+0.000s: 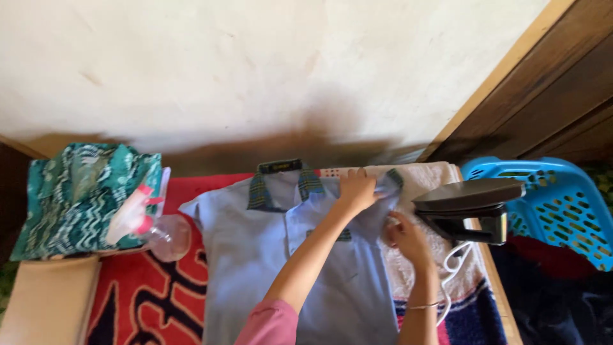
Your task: Ironing a blue short-sleeved school shirt on a blanket-covered surface.
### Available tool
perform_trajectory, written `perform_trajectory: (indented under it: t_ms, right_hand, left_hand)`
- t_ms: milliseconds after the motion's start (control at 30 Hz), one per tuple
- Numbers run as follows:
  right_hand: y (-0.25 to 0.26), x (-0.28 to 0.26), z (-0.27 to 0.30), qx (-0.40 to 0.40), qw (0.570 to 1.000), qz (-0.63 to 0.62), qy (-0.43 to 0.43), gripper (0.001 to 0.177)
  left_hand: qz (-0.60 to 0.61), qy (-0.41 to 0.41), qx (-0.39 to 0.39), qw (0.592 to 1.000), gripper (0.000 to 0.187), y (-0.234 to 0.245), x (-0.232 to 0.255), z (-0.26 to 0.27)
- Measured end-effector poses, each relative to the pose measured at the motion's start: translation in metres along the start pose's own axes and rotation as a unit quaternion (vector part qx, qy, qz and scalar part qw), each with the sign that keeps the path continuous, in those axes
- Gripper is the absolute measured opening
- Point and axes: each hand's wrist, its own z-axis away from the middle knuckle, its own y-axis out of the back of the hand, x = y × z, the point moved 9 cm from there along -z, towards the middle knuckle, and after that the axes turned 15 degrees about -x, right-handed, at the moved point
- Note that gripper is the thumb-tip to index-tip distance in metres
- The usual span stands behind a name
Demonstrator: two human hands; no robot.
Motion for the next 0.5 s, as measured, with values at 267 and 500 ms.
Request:
perform_trajectory:
  t_ms: [267,500]
  right_hand:
    - [-0.003,-0.122,0.040,0.043,0.968,-0.072,0.239,0.031]
    - [-0.001,-0.174,0.066,0.164,0.948,-0.063,0.266,0.038]
  left_hand:
    - [0.598,-0.176,-0.099,0.775,0.013,-0.071,-0.065,-0.021]
    - [0.659,-0.230,-0.171,0.695,0.021,-0.059,-0.055,0.004]
